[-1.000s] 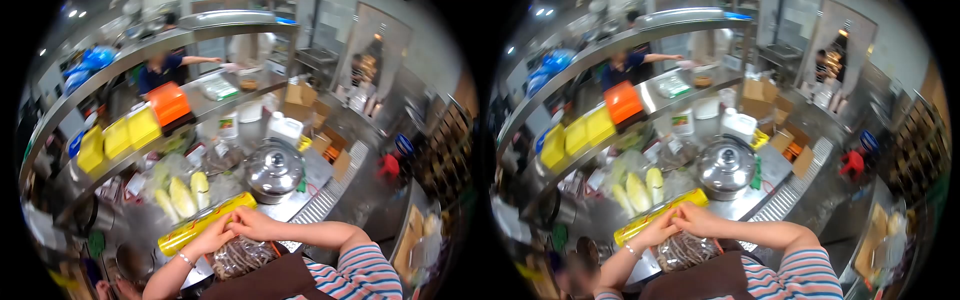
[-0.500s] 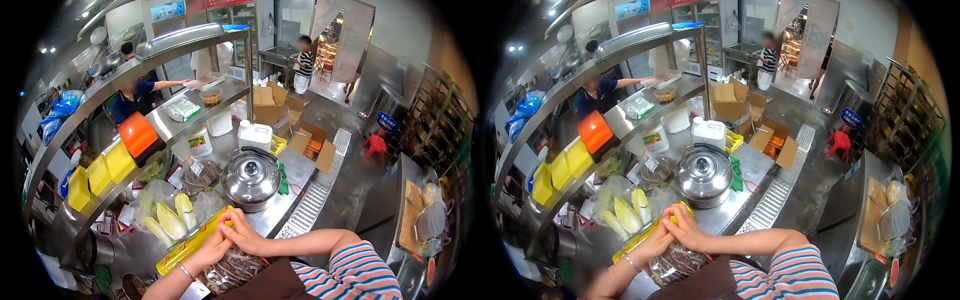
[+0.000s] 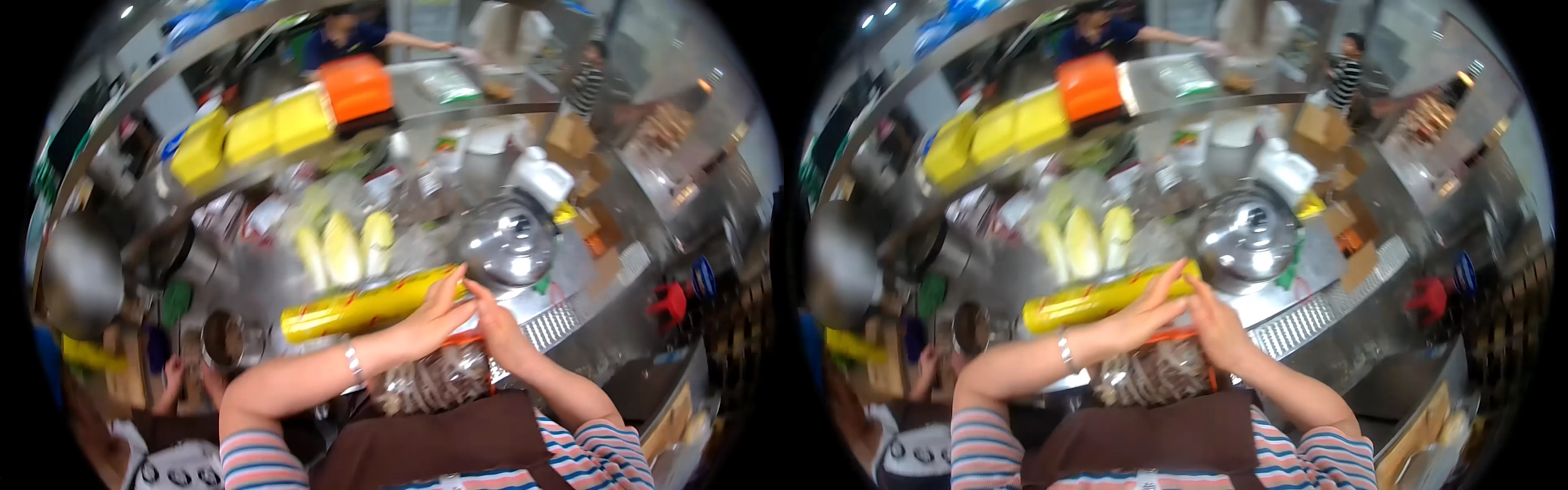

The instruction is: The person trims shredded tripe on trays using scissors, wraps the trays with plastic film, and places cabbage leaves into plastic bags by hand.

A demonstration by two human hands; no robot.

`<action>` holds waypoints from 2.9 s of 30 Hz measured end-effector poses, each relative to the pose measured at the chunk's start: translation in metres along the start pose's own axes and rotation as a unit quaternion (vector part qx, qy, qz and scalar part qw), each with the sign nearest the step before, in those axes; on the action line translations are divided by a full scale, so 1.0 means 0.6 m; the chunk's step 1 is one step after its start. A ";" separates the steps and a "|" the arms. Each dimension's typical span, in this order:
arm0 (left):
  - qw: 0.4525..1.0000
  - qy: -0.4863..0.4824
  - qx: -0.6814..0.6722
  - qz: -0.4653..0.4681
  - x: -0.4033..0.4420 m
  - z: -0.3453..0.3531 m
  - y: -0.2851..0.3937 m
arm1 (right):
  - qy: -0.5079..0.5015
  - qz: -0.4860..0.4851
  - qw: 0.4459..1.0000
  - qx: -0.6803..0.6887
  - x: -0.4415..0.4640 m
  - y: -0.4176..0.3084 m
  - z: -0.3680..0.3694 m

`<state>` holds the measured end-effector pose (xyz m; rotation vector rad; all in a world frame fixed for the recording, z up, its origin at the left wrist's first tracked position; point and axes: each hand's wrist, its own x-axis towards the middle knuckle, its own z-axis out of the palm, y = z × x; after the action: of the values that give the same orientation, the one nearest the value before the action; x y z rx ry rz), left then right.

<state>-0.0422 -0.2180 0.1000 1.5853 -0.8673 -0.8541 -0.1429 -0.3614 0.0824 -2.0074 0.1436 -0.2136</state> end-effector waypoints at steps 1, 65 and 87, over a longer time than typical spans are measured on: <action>0.997 0.039 0.058 0.029 0.006 0.006 -0.006 | 0.012 -0.023 1.000 -0.009 0.003 -0.015 -0.005; 0.552 0.714 -0.415 0.117 -0.110 -0.450 -0.416 | -0.292 -0.152 0.876 -0.353 0.149 0.069 0.232; 0.841 0.373 0.305 -0.246 -0.045 -0.336 -0.366 | -0.031 0.029 0.960 -0.277 0.326 0.147 0.179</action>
<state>0.1428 -0.0688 -0.0820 2.5221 -0.1353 -0.1990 0.0708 -0.3432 -0.0258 -2.5607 0.2430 -0.0752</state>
